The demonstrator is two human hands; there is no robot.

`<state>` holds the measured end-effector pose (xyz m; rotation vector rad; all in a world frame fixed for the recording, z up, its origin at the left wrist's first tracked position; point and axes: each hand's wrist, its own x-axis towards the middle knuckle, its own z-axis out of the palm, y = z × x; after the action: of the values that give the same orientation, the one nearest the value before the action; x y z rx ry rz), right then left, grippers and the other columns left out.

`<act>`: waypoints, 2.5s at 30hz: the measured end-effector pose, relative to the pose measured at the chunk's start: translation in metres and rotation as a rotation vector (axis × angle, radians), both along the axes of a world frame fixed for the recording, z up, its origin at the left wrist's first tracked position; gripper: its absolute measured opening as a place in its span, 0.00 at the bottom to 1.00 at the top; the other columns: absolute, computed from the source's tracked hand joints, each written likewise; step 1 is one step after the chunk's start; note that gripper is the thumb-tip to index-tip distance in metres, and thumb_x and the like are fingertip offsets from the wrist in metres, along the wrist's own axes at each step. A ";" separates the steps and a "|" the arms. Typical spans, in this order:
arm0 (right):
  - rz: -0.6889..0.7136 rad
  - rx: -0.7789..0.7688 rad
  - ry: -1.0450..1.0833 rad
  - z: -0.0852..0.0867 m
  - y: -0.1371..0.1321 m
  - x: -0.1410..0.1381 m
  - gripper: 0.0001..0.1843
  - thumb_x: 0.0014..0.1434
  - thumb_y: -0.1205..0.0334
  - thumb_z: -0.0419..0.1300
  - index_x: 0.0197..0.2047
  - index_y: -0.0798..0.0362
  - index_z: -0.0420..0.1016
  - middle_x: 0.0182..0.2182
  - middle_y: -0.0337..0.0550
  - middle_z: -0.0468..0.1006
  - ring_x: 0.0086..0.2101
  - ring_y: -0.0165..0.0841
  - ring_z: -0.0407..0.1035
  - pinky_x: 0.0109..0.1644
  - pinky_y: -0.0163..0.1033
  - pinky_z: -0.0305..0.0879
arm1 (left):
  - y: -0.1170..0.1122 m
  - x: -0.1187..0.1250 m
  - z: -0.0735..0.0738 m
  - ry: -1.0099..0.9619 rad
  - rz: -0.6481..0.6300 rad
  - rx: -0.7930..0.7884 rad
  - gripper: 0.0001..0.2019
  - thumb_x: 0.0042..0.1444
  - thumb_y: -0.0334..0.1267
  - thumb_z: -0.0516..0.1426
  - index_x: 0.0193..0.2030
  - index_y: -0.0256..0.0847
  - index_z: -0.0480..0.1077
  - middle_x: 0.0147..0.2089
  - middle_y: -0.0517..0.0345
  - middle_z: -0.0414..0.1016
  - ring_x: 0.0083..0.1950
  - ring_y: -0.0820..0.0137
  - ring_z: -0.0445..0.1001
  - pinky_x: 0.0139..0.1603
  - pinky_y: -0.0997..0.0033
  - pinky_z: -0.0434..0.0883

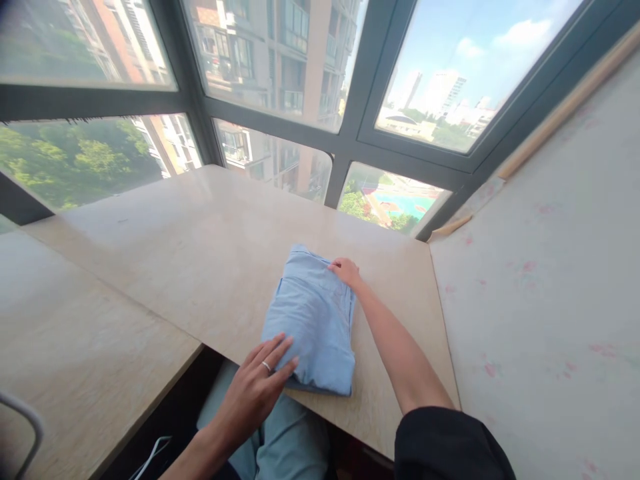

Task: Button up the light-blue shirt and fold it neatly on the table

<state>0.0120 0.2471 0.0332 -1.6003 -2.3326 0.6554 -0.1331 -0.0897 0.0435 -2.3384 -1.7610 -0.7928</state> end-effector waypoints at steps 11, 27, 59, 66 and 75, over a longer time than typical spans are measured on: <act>-0.052 0.003 0.010 -0.007 0.009 0.000 0.11 0.56 0.57 0.57 0.28 0.53 0.77 0.27 0.40 0.77 0.32 0.32 0.68 0.35 0.33 0.57 | -0.006 0.000 -0.012 -0.066 -0.048 0.084 0.16 0.63 0.26 0.49 0.48 0.43 0.76 0.60 0.55 0.74 0.65 0.62 0.67 0.64 0.55 0.68; 0.099 -0.230 0.108 0.004 0.004 0.052 0.22 0.40 0.42 0.67 0.21 0.54 0.70 0.18 0.32 0.62 0.25 0.27 0.58 0.29 0.33 0.51 | -0.003 -0.020 -0.030 -0.105 0.044 0.102 0.30 0.61 0.23 0.50 0.69 0.43 0.59 0.64 0.46 0.69 0.66 0.59 0.66 0.60 0.58 0.73; -0.284 -0.438 0.479 -0.014 -0.061 0.073 0.13 0.50 0.63 0.67 0.38 0.54 0.70 0.17 0.29 0.68 0.20 0.26 0.64 0.23 0.30 0.62 | -0.013 -0.022 -0.060 -0.233 0.275 -0.124 0.41 0.55 0.19 0.49 0.74 0.53 0.46 0.70 0.47 0.58 0.60 0.57 0.73 0.53 0.61 0.77; -0.358 -0.505 0.472 -0.002 -0.074 0.072 0.13 0.57 0.54 0.64 0.35 0.53 0.67 0.23 0.38 0.75 0.20 0.26 0.68 0.22 0.30 0.62 | -0.011 -0.030 -0.054 -0.156 0.198 -0.059 0.43 0.53 0.18 0.49 0.74 0.50 0.45 0.69 0.46 0.61 0.65 0.55 0.67 0.60 0.52 0.72; -0.147 -0.904 0.330 0.034 -0.136 0.088 0.28 0.43 0.40 0.72 0.35 0.54 0.71 0.27 0.43 0.78 0.23 0.28 0.72 0.24 0.32 0.69 | 0.004 -0.030 -0.034 -0.057 0.002 -0.059 0.36 0.57 0.22 0.51 0.72 0.43 0.51 0.72 0.39 0.54 0.72 0.52 0.55 0.65 0.48 0.65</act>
<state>0.0998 0.1111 0.0670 -1.7368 -1.7179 1.9457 -0.1628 -0.0854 0.0092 -2.3735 -1.8337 -0.8259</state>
